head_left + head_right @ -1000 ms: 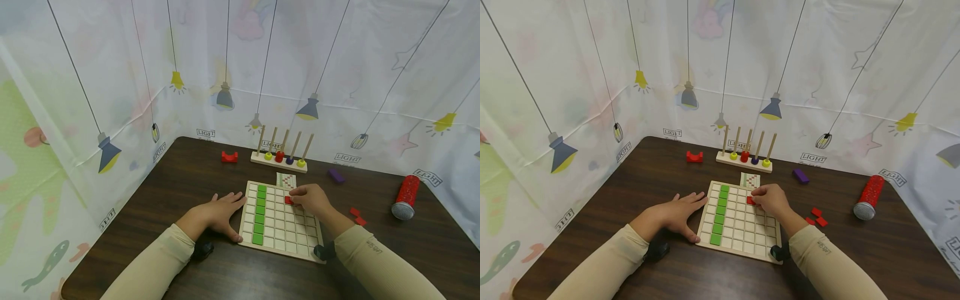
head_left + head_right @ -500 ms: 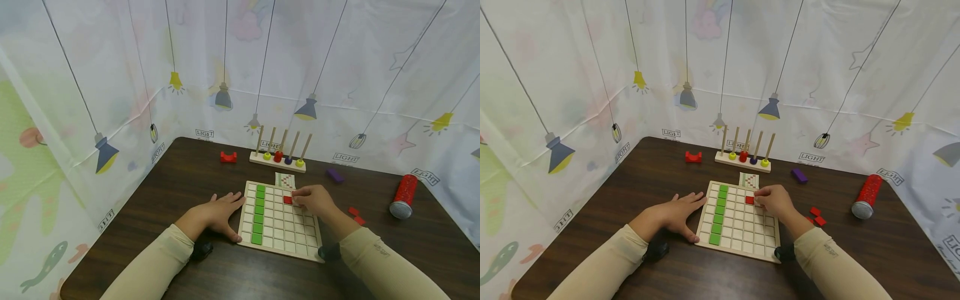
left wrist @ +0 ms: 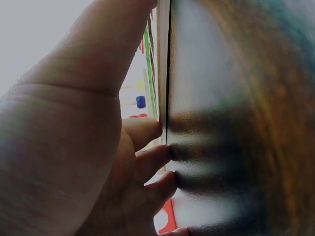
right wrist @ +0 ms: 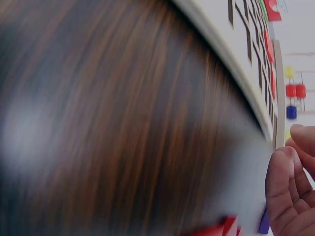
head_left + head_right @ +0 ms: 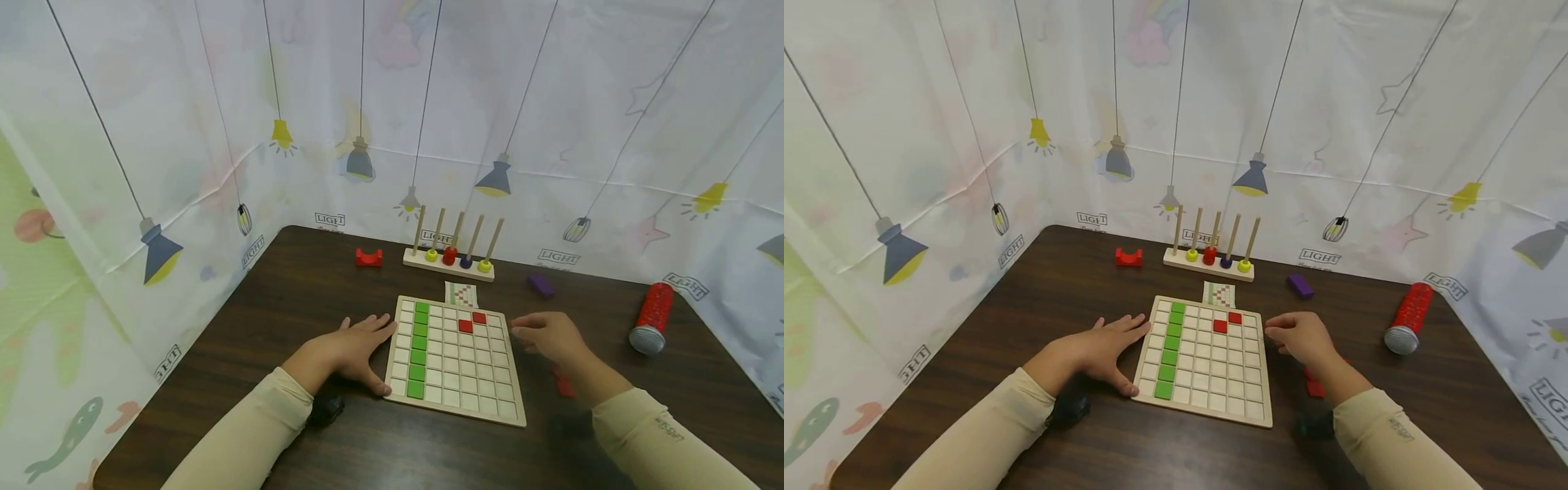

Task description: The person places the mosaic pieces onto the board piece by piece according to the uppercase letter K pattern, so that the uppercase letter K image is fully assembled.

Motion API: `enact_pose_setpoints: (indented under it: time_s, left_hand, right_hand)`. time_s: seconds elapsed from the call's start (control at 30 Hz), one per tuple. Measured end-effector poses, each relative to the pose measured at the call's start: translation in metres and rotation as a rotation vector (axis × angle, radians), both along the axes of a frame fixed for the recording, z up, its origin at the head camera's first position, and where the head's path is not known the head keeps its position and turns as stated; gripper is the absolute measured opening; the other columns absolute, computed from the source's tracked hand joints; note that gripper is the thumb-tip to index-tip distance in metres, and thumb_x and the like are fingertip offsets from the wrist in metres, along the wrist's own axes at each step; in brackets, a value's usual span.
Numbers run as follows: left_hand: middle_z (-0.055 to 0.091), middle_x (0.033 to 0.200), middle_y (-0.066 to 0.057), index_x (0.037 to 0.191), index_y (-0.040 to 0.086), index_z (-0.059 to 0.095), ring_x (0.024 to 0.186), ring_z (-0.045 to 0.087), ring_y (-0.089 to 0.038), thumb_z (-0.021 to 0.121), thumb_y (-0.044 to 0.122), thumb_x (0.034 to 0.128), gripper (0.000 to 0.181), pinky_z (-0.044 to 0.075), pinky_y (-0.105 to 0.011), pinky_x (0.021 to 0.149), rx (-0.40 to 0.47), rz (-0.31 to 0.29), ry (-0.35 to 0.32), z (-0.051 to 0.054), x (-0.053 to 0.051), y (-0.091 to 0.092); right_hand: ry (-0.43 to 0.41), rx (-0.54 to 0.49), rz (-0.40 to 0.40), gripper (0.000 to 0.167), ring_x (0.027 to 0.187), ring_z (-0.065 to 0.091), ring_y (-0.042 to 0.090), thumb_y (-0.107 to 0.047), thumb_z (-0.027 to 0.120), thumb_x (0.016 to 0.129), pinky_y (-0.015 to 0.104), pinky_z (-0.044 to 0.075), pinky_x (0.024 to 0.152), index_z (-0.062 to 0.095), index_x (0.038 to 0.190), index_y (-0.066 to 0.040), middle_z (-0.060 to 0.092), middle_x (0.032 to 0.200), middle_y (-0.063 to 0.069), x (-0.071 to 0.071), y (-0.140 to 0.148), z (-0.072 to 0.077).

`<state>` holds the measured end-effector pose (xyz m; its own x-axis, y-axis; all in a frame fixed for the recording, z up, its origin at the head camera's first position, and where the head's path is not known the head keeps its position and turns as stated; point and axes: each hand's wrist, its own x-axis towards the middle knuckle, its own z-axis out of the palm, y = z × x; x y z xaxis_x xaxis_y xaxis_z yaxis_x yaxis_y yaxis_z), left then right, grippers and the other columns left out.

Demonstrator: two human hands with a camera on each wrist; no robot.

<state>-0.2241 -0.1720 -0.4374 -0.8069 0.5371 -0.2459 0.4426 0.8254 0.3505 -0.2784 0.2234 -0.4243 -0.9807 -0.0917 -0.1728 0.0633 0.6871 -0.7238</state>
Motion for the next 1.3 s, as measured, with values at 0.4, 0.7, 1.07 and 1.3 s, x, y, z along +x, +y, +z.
enact_pose_setpoints:
  time_s: [0.4,0.7,1.07,1.3]
  left_hand:
    - [0.008,0.171,-0.003,0.166,0.021,0.014,0.155,0.008,-0.025,0.08,0.068,0.0752,0.122,0.008,-0.062,0.119,0.016,0.008,0.002,-0.004,-0.001,-0.003]
    - [0.008,0.171,-0.003,0.166,0.02,0.014,0.155,0.007,-0.025,0.081,0.066,0.0757,0.122,0.007,-0.062,0.118,0.022,0.006,-0.005,-0.002,0.001,-0.002]
    - [0.008,0.171,-0.003,0.166,0.021,0.013,0.155,0.008,-0.026,0.081,0.065,0.0762,0.121,0.007,-0.062,0.118,0.012,0.0,-0.006,0.001,0.0,0.001]
    - [0.008,0.17,-0.003,0.166,0.02,0.014,0.155,0.008,-0.025,0.082,0.065,0.0757,0.122,0.008,-0.062,0.119,0.006,0.006,-0.016,0.002,0.0,0.003]
  right_hand:
    - [0.022,0.094,-0.002,0.045,0.09,0.072,0.029,-0.026,0.067,0.101,0.041,0.059,0.073,0.063,0.132,0.007,0.068,0.117,0.025,0.003,0.057,-0.001]
    - [0.022,0.096,-0.037,0.053,0.083,0.07,0.023,-0.022,0.072,0.096,0.037,0.06,0.07,0.058,0.133,0.013,0.07,0.111,0.025,0.003,0.08,-0.008]
    - [0.076,0.203,-0.018,0.05,0.084,0.07,0.025,-0.026,0.073,0.094,0.039,0.06,0.069,0.063,0.127,0.011,0.071,0.106,0.024,0.006,0.095,-0.01]
    - [0.122,0.302,-0.022,0.052,0.078,0.069,0.03,-0.028,0.072,0.095,0.043,0.056,0.066,0.061,0.127,0.011,0.067,0.107,0.031,0.004,0.1,-0.006]
